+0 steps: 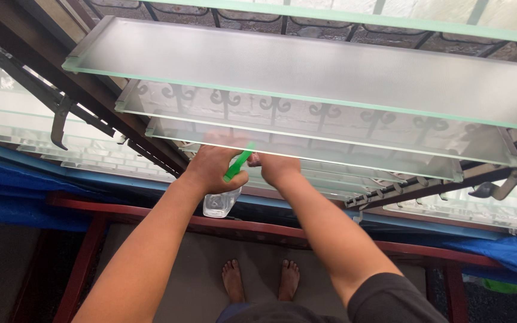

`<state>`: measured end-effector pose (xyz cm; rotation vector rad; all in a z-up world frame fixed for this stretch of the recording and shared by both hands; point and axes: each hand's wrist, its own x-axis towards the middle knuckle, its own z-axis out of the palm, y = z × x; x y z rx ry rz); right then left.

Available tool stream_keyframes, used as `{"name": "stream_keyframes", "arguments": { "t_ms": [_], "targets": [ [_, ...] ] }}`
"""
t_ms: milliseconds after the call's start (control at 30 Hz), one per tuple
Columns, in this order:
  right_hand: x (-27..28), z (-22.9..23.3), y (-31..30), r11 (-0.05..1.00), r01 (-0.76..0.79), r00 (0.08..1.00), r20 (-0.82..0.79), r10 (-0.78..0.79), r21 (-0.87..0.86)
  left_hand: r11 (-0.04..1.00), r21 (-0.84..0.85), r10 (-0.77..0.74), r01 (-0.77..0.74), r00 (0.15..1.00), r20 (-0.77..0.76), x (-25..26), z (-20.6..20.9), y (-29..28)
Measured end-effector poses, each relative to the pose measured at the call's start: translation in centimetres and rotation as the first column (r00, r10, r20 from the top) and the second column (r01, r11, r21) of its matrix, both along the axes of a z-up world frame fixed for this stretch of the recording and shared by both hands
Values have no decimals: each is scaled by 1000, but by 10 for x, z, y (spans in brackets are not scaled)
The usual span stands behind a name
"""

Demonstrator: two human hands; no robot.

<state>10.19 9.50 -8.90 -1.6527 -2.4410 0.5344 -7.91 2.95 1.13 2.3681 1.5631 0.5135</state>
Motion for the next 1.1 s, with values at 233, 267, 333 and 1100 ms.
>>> {"name": "stream_keyframes", "arguments": {
  "t_ms": [233,267,333,1100],
  "targets": [
    [130,1,-7,997,-5,967,253,-16,83,993,-119,12,-14,1000,-14,-1,4,-2],
    [154,5,-8,994,-1,945,324,-34,106,992,-128,11,-14,1000,-22,-2,4,-3],
    [193,14,-13,979,203,944,273,-187,-32,990,-138,2,-7,1000,-29,-4,3,-3],
    [-135,-25,1,973,111,959,-277,-52,202,994,110,-10,16,999,-49,-101,-15,-14]
  ]
}}
